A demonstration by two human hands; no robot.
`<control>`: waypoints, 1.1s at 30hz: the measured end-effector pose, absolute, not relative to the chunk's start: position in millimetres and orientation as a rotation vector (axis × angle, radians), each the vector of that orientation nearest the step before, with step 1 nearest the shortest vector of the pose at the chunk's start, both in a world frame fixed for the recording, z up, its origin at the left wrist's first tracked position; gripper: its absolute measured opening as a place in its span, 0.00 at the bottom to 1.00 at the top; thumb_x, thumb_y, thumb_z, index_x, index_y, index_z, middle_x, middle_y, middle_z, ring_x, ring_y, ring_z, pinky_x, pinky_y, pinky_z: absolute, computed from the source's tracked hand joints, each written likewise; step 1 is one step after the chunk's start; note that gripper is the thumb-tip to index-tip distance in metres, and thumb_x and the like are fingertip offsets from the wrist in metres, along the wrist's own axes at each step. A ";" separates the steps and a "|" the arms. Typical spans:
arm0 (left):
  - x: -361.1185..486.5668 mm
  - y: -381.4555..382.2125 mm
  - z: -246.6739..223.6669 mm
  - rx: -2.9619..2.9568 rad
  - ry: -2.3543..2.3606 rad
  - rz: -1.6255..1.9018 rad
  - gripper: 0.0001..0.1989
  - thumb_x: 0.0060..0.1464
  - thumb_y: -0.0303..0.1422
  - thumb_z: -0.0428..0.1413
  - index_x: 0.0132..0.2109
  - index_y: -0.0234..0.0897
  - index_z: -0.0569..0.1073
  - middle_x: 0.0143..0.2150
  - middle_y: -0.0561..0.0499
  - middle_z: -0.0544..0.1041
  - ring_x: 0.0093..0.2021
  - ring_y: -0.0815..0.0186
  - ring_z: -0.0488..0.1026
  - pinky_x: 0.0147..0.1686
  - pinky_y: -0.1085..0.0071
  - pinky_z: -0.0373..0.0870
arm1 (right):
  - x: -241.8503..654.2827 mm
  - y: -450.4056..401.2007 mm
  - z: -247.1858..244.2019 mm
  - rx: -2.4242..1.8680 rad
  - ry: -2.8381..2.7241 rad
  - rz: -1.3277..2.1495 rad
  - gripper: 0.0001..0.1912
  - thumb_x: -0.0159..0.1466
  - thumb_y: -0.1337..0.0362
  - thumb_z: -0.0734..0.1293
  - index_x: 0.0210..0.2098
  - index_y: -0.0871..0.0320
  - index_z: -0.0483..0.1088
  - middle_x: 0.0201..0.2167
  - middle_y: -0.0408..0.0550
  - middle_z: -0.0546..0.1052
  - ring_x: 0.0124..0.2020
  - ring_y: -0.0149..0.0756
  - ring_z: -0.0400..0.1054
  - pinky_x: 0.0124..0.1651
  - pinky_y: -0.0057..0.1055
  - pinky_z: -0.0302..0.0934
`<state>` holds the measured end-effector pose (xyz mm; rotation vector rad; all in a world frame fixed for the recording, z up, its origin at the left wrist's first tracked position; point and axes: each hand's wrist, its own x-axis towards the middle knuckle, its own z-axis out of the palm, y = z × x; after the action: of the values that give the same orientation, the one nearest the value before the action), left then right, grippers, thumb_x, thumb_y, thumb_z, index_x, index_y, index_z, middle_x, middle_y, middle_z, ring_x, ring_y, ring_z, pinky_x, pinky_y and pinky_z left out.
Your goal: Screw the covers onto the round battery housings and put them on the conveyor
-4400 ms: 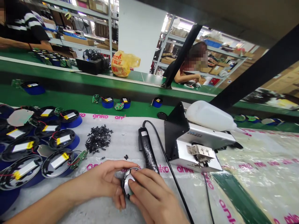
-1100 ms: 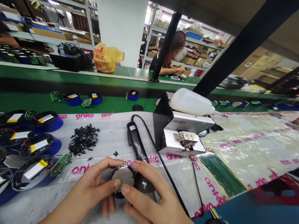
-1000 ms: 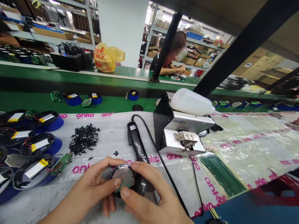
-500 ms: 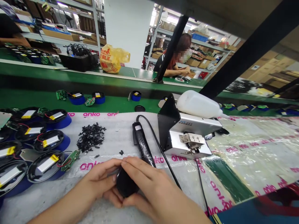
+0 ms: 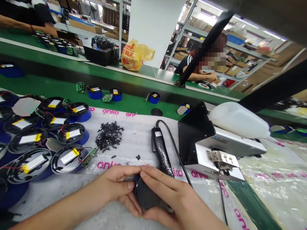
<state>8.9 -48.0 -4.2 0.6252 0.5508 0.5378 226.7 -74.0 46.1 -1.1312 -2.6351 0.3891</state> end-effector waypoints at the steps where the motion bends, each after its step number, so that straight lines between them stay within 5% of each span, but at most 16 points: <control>1: 8.3 -48.3 -2.4 0.637 0.549 0.546 0.22 0.49 0.29 0.62 0.54 0.36 0.80 0.27 0.49 0.82 0.24 0.67 0.80 0.31 0.72 0.77 | 226.0 -73.0 46.1 -1.128 -2.618 0.381 0.33 0.65 0.57 0.71 0.67 0.50 0.61 0.63 0.49 0.69 0.56 0.41 0.72 0.55 0.26 0.68; 6: 6.6 -51.1 0.4 0.676 0.509 0.579 0.29 0.45 0.20 0.56 0.54 0.43 0.80 0.27 0.54 0.81 0.27 0.70 0.79 0.35 0.72 0.78 | 222.3 -72.7 44.7 -1.129 -2.585 0.363 0.36 0.63 0.57 0.73 0.68 0.48 0.59 0.62 0.48 0.71 0.56 0.45 0.72 0.56 0.32 0.69; 13: 10.1 -52.6 -1.4 0.730 0.591 0.564 0.28 0.48 0.19 0.52 0.55 0.40 0.79 0.27 0.53 0.80 0.25 0.70 0.78 0.33 0.72 0.78 | 225.4 -86.0 36.8 -1.194 -2.441 0.334 0.35 0.63 0.62 0.73 0.67 0.46 0.62 0.62 0.47 0.72 0.56 0.46 0.73 0.56 0.32 0.70; 20: 4.6 -54.4 3.5 0.818 0.541 0.562 0.23 0.52 0.23 0.57 0.56 0.40 0.76 0.29 0.55 0.77 0.26 0.72 0.76 0.36 0.73 0.76 | 220.9 -78.6 39.4 -1.200 -2.565 0.230 0.29 0.63 0.55 0.72 0.63 0.50 0.68 0.60 0.54 0.73 0.53 0.48 0.75 0.52 0.35 0.74; 25: 19.3 -57.1 7.0 0.958 0.791 0.622 0.11 0.56 0.32 0.58 0.47 0.38 0.75 0.24 0.57 0.73 0.18 0.73 0.70 0.20 0.79 0.70 | 225.4 -84.2 44.5 -1.219 -2.519 0.151 0.26 0.64 0.54 0.71 0.60 0.51 0.70 0.55 0.57 0.73 0.53 0.46 0.74 0.51 0.33 0.74; 28: 28.6 -56.0 6.7 0.999 0.883 0.571 0.12 0.56 0.34 0.57 0.48 0.37 0.74 0.22 0.57 0.73 0.15 0.72 0.68 0.14 0.80 0.66 | 230.0 -85.7 46.1 -1.369 -2.337 0.169 0.23 0.69 0.58 0.64 0.63 0.49 0.64 0.57 0.55 0.71 0.54 0.42 0.73 0.49 0.29 0.73; 33: 28.5 -53.8 4.3 1.027 0.935 0.550 0.19 0.55 0.40 0.62 0.51 0.36 0.74 0.24 0.53 0.78 0.15 0.69 0.73 0.14 0.80 0.68 | 223.6 -74.1 30.9 -1.858 -2.123 0.129 0.28 0.68 0.60 0.60 0.64 0.68 0.63 0.40 0.65 0.78 0.34 0.53 0.77 0.34 0.46 0.73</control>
<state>28.5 -53.8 4.3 1.0272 0.9351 0.5504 223.6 -74.1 30.9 -1.8582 -2.1231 0.1294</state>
